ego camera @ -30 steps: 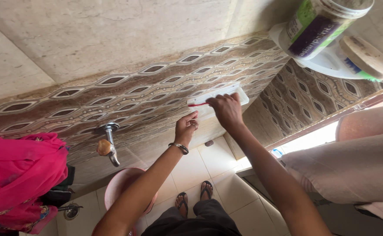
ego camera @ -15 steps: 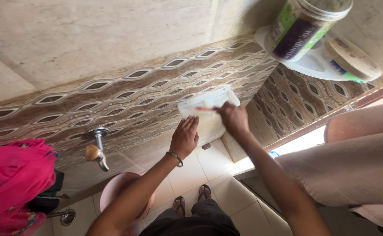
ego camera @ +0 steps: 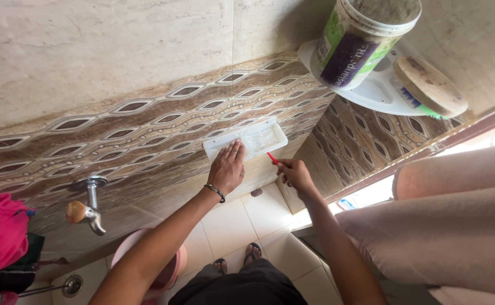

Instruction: The person cleans a wall-mounted soap dish in a bathroom using a toothbrush and a cleaning paste from a container. They scrub the dish thoroughly, rinse it with water from the tap, and place the tools back on a red stool.

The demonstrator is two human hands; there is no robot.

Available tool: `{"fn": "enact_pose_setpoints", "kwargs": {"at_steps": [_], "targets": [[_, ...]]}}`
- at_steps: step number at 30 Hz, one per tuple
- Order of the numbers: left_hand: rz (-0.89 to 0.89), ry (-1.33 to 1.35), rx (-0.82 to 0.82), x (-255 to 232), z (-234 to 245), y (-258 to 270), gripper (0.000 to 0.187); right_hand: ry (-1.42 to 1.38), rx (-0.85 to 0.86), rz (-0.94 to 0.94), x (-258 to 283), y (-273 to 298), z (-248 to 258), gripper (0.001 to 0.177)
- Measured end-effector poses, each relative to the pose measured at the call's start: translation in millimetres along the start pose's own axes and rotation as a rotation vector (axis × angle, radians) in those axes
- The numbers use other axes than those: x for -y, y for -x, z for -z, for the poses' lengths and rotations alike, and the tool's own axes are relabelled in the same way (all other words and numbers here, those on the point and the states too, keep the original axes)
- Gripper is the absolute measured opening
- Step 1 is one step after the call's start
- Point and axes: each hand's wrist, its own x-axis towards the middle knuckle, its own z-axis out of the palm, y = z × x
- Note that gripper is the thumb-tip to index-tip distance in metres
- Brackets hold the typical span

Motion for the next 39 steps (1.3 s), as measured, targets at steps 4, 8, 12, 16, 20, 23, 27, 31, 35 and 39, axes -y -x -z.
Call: {"fn": "enact_pose_setpoints", "kwargs": {"at_steps": [4,8,12,16,20,23,27,31,35,39], "targets": [[-0.007,-0.01,-0.033,1,1,3,0.06,-0.166,0.001,0.002,14,-13,-16,0.028],[0.018,-0.026,-0.035,-5,5,2,0.062,-0.085,0.028,0.048,18,-2,-20,0.029],[0.049,-0.031,-0.081,-9,2,2,0.06,-0.195,0.017,0.034,18,-7,-2,0.029],[0.061,-0.03,-0.118,-10,0,2,0.056,-0.149,0.077,0.055,13,-3,-5,0.026],[0.066,-0.047,-0.139,-10,-2,0,0.055,-0.333,0.045,-0.003,9,-16,-6,0.028],[0.078,-0.028,-0.14,-10,-3,0,0.056,-0.216,0.054,0.075,5,-11,-18,0.03],[0.076,-0.044,-0.156,-11,-6,0,0.056,-0.309,-0.02,-0.007,11,-5,-2,0.028],[0.058,-0.066,-0.156,-11,-1,-3,0.054,0.004,0.034,0.053,15,18,-10,0.034],[0.053,-0.027,-0.208,-15,5,-1,0.052,-0.168,0.154,0.017,19,30,-14,0.029],[0.045,0.032,-0.258,-16,9,1,0.046,-0.329,0.193,-0.079,27,25,-29,0.029]]}}
